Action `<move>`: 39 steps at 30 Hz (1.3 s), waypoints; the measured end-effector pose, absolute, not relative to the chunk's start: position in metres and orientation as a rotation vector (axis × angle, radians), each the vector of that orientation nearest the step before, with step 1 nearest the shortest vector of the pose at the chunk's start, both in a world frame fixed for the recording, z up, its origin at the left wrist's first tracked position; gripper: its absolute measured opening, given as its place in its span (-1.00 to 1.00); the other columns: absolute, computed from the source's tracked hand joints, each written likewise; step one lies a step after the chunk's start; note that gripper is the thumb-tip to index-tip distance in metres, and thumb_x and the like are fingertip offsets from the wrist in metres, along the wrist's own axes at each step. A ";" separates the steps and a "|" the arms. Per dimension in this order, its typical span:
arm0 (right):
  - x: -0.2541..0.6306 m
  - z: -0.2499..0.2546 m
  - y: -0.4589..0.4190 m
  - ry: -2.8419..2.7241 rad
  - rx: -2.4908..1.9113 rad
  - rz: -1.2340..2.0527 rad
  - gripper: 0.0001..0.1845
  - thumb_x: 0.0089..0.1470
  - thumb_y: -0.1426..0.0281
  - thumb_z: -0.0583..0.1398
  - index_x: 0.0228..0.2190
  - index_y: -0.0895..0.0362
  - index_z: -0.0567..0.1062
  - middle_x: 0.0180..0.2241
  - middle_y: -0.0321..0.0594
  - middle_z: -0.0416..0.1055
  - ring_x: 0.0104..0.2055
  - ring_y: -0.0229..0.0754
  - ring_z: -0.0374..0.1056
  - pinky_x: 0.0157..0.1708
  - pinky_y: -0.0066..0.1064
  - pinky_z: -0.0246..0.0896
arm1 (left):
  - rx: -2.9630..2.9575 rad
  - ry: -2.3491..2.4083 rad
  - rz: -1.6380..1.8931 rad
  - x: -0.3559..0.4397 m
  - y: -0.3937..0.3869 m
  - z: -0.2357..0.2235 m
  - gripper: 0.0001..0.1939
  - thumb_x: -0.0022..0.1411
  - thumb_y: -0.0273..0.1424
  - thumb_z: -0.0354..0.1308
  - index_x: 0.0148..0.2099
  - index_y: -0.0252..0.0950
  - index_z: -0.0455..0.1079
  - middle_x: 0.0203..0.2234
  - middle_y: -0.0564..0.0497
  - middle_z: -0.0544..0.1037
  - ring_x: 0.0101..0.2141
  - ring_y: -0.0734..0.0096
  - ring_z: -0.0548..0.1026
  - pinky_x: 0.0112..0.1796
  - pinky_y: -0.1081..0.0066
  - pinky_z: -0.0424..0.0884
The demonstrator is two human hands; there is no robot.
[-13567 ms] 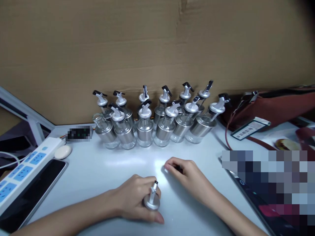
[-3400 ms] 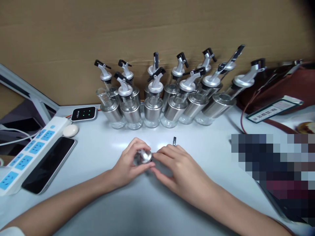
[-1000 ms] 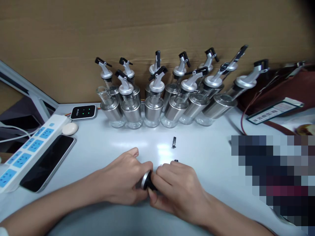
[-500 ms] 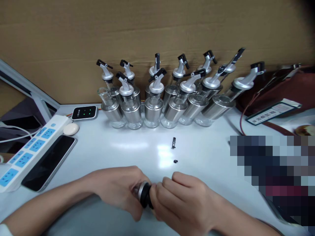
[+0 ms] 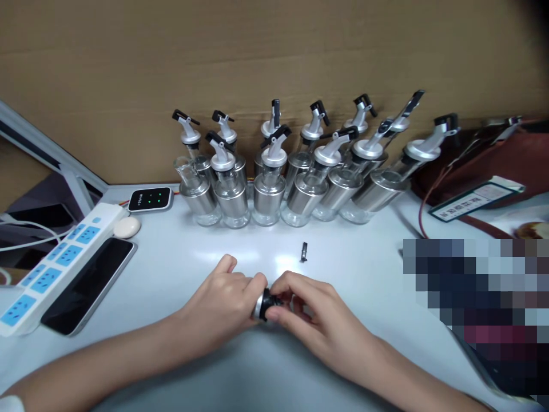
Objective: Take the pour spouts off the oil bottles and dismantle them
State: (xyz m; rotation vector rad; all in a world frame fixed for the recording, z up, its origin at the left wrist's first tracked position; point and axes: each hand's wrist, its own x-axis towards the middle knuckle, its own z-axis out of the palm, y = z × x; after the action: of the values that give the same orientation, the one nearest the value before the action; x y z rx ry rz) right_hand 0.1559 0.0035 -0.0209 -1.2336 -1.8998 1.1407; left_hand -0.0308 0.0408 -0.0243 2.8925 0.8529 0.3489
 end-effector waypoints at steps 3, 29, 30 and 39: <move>0.152 -0.023 0.002 -1.865 -1.206 1.159 -0.88 0.15 0.40 0.15 -0.43 0.12 0.34 -0.50 -0.35 0.32 -0.50 -0.33 0.21 -0.51 -0.52 0.11 | 2.979 0.847 0.413 -0.029 0.042 -0.023 -0.55 0.42 -0.24 -0.32 -0.42 -0.32 0.20 -0.76 0.14 0.34 -0.72 0.50 0.23 -0.35 0.36 0.13; 0.154 -0.040 -0.007 -2.239 -1.048 1.050 -0.53 0.16 0.60 0.03 0.08 0.05 0.27 0.02 -0.14 0.31 -0.03 -0.24 0.35 -0.03 -0.40 0.32 | 2.787 1.159 0.332 -0.043 0.094 -0.059 -0.67 0.34 -0.23 -0.01 0.02 -0.36 0.24 -0.14 -0.11 0.44 -0.14 0.20 0.37 -0.17 0.26 0.12; 0.154 -0.037 -0.007 -2.247 -1.011 1.072 -0.52 0.17 0.59 0.03 0.10 0.05 0.26 0.06 -0.15 0.29 0.02 -0.25 0.32 0.00 -0.42 0.29 | 2.785 1.174 0.318 -0.043 0.094 -0.059 -0.65 0.33 -0.22 0.01 0.03 -0.36 0.23 -0.14 -0.11 0.44 -0.13 0.19 0.36 -0.16 0.26 0.12; 0.192 -0.015 0.014 -2.370 -1.317 0.684 -0.77 0.05 0.58 0.11 -0.25 0.14 0.46 -0.31 -0.17 0.42 -0.24 -0.13 0.37 -0.22 -0.27 0.32 | 2.749 1.101 0.575 -0.048 0.093 -0.062 -0.56 0.31 -0.25 -0.05 0.16 -0.35 0.11 -0.04 -0.22 0.34 -0.04 0.11 0.29 -0.10 0.16 0.22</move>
State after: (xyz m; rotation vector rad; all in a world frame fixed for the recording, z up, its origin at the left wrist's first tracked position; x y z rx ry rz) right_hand 0.1922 0.0143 -0.0151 -1.3166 -2.3701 0.6845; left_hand -0.0476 0.0925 -0.0621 2.7490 1.1009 0.5751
